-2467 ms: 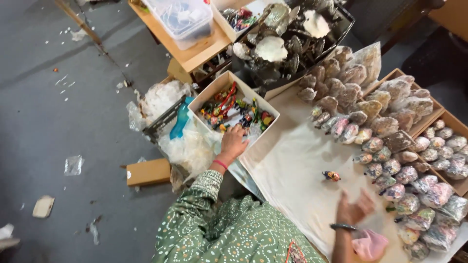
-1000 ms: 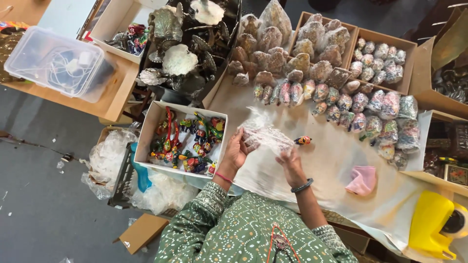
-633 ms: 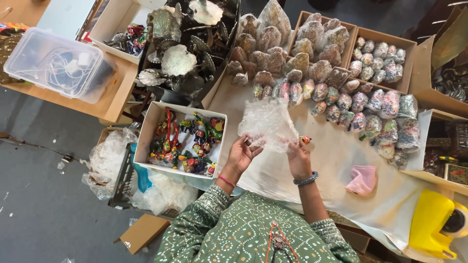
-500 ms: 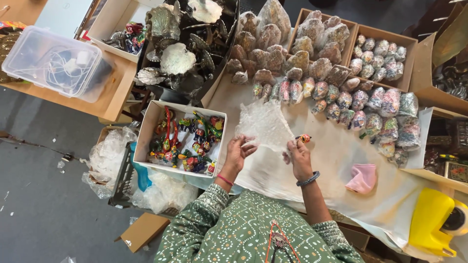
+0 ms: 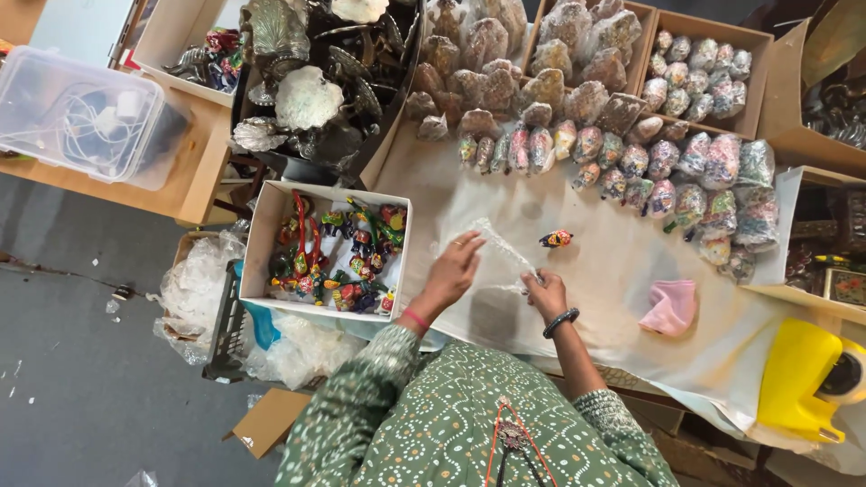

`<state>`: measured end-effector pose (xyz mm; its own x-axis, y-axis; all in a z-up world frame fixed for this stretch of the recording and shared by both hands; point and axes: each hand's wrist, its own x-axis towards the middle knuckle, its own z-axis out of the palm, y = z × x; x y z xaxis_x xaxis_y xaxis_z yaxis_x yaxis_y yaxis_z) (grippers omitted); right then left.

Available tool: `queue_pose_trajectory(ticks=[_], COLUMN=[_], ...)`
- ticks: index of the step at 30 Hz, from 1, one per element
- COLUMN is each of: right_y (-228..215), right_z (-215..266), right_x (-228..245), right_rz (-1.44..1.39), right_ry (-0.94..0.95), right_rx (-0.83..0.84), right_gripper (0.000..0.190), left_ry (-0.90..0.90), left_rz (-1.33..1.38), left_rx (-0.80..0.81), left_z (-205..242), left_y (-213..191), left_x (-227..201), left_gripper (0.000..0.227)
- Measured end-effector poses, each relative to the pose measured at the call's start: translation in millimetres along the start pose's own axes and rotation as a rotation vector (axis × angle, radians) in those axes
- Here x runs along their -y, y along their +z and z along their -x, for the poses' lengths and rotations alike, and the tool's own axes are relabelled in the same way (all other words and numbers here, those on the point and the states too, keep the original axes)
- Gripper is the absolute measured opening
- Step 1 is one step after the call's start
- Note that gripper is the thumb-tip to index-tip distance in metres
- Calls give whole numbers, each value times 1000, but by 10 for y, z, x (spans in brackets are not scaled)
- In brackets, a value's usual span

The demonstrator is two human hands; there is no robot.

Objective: The person handles small, colorful decorative figurines, wiping them with a pink cloth and then wrapping them in bubble wrap. The wrapped items are placed into a cardboard box alongside other similar items.

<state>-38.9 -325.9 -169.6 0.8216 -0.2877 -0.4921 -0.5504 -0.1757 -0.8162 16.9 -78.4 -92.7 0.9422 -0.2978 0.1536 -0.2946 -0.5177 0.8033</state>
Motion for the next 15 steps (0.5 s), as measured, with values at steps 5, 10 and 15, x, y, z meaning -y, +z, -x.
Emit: queue_pose_trajectory(ticks=[5, 10, 15], right_y=[-415, -1313, -867], right_z=[108, 333, 591], right_x=[4, -427, 203], right_rz=[321, 850, 375], right_ry=[-94, -99, -337], right_rx=[181, 55, -189], right_gripper=[36, 24, 22], left_ry=[-4, -27, -5], left_rz=[-483, -637, -662], left_rx=[359, 422, 400], left_z=[-1, 99, 79], left_y=[410, 496, 509], left_x=[335, 520, 512], left_gripper=[80, 111, 111])
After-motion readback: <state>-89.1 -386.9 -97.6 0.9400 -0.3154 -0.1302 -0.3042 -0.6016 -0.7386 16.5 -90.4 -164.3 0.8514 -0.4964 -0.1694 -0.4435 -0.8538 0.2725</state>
